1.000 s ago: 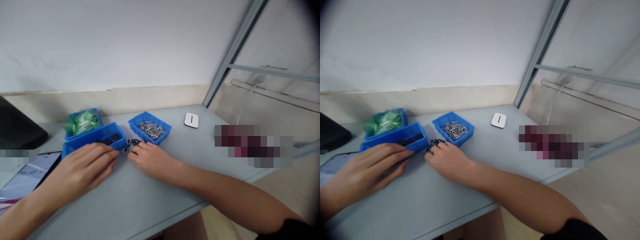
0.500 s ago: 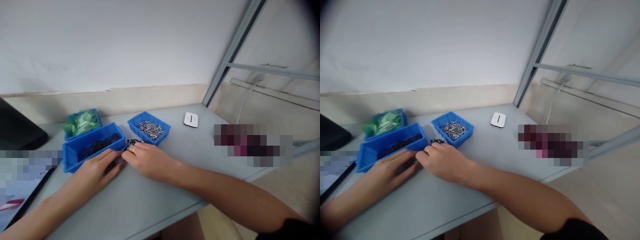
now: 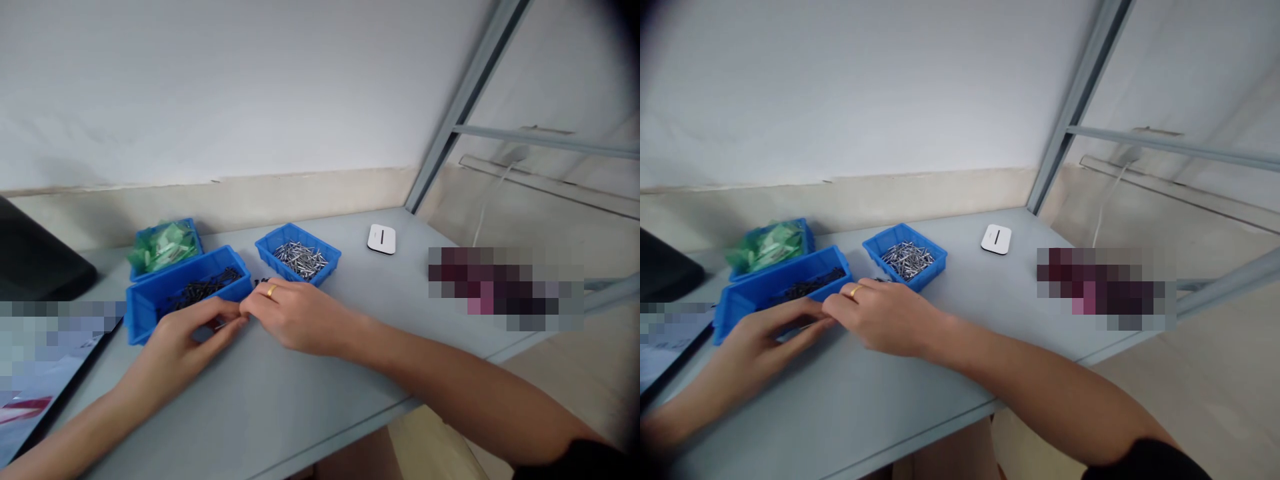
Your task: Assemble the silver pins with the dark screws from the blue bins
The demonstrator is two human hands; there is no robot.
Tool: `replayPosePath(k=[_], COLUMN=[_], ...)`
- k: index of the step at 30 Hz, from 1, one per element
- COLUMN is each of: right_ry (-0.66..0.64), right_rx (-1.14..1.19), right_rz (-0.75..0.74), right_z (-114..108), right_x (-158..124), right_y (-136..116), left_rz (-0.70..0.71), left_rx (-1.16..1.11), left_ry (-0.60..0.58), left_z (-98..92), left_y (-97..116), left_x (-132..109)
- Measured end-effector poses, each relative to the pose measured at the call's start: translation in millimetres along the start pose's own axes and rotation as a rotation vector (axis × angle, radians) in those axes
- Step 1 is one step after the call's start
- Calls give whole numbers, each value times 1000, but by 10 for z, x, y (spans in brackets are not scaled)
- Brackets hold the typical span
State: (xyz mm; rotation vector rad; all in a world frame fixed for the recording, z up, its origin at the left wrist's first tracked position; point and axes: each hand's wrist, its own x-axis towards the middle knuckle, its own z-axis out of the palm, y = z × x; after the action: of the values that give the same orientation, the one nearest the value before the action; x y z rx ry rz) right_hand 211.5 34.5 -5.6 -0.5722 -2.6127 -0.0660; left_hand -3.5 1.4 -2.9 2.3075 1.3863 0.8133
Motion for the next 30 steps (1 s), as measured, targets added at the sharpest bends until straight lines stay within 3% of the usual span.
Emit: replayPosePath(k=[4, 8, 14, 21, 30], right_ry=[77, 146, 139, 118, 217], right_rx=[-33, -69, -55, -83, -166], right_rz=[-59, -88, -58, -91, -51], right_z=[26, 40, -10, -45, -50], right_x=[2, -8, -15, 8, 20], right_y=[19, 10, -13, 31, 92], left_rz=[-47, -46, 24, 4, -85], left_rx=[-66, -134, -98, -122, -118], left_ry=[54, 31, 69, 2, 196], left_z=[-41, -55, -6, -4, -95], left_y=[77, 119, 57, 62, 119], left_x=[-6, -7, -3, -2, -38])
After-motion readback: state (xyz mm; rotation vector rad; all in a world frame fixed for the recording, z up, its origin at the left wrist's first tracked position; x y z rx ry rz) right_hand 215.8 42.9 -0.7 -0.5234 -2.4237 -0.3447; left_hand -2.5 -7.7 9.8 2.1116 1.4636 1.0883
